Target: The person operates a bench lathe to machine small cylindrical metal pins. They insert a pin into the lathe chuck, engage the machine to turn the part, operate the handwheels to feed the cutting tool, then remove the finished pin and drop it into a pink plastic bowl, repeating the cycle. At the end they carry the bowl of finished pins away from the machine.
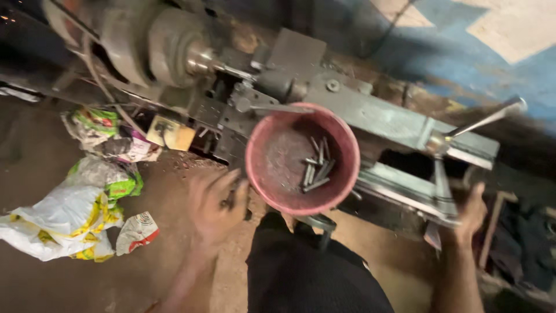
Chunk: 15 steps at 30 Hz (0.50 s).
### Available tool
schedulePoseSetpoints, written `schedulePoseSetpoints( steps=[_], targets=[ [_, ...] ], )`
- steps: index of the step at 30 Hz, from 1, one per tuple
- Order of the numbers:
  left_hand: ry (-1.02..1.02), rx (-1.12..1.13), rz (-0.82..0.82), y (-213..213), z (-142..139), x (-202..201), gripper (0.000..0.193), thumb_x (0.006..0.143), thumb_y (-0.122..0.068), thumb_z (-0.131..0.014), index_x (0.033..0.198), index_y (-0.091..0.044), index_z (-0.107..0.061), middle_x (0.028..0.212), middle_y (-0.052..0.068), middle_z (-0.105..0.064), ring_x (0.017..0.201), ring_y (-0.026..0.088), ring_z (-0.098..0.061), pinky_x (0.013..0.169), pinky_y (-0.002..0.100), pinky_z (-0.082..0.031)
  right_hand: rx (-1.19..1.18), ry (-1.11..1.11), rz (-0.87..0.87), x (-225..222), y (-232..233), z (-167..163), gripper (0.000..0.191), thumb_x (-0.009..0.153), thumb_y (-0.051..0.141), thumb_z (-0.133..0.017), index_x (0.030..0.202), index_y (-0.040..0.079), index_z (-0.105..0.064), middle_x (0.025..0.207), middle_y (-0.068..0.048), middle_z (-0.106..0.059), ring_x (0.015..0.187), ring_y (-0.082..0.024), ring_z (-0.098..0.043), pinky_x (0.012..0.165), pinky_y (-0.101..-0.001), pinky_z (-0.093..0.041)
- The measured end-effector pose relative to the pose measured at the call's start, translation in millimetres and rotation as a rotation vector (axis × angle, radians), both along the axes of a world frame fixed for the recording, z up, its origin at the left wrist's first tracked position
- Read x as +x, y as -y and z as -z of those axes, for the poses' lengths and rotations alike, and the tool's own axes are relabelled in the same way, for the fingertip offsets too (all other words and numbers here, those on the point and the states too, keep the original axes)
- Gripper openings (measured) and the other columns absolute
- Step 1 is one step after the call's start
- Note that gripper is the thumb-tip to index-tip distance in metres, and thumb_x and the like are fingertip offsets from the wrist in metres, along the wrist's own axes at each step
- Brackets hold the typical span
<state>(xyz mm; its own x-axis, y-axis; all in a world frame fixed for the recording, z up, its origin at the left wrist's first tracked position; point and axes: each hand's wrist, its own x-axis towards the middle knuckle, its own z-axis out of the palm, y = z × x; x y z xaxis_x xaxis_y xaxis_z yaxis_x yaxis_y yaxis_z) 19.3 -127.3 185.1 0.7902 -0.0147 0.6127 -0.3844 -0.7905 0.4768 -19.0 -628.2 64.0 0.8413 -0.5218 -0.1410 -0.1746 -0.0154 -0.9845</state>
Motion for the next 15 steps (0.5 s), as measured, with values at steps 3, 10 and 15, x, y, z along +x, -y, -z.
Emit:
schedulePoseSetpoints(
  steps=[3, 10, 15],
  targets=[
    [-0.135, 0.233, 0.447, 44.8, -31.9, 43.7, 0.032, 0.089, -0.019, -0.08, 0.116, -0.005, -0.072, 0.108, 0.01, -0.066, 0.1, 0.029, -0.063, 0.091, 0.045, -0.05, 0.103, -0.069, -0.269, 32.8, 12.2, 4.0, 0.085, 0.113, 0.07, -0.021, 0.117, -0.004, -0.064, 0.111, -0.017, -0.067, 0.103, -0.027, -0.063, 0.102, -0.0414, -0.048],
    [-0.555, 0.716, 0.587, 108.0, 0.0, 94.6, 0.017, 0.092, -0.013, -0.057, 0.094, -0.008, -0.074, 0.101, 0.013, -0.069, 0.101, 0.031, -0.067, 0.09, 0.047, -0.053, -0.117, 0.138, -0.279, 56.4, -29.3, 25.4, 0.056, 0.12, 0.048, -0.038, 0.11, -0.001, -0.062, 0.074, 0.001, -0.046, 0.064, -0.008, -0.039, 0.061, -0.0257, -0.032],
    [-0.446, 0.451, 0.594, 97.9, -11.6, 92.5, 0.012, 0.087, -0.013, -0.064, 0.087, -0.004, -0.072, 0.09, 0.016, -0.069, 0.088, 0.035, -0.069, 0.078, 0.049, -0.055, -0.087, 0.247, -0.238, 54.9, -34.2, 34.1, 0.049, 0.117, 0.045, -0.042, 0.103, 0.002, -0.062, 0.07, 0.006, -0.046, 0.061, -0.004, -0.038, 0.054, -0.0222, -0.029]
  ],
)
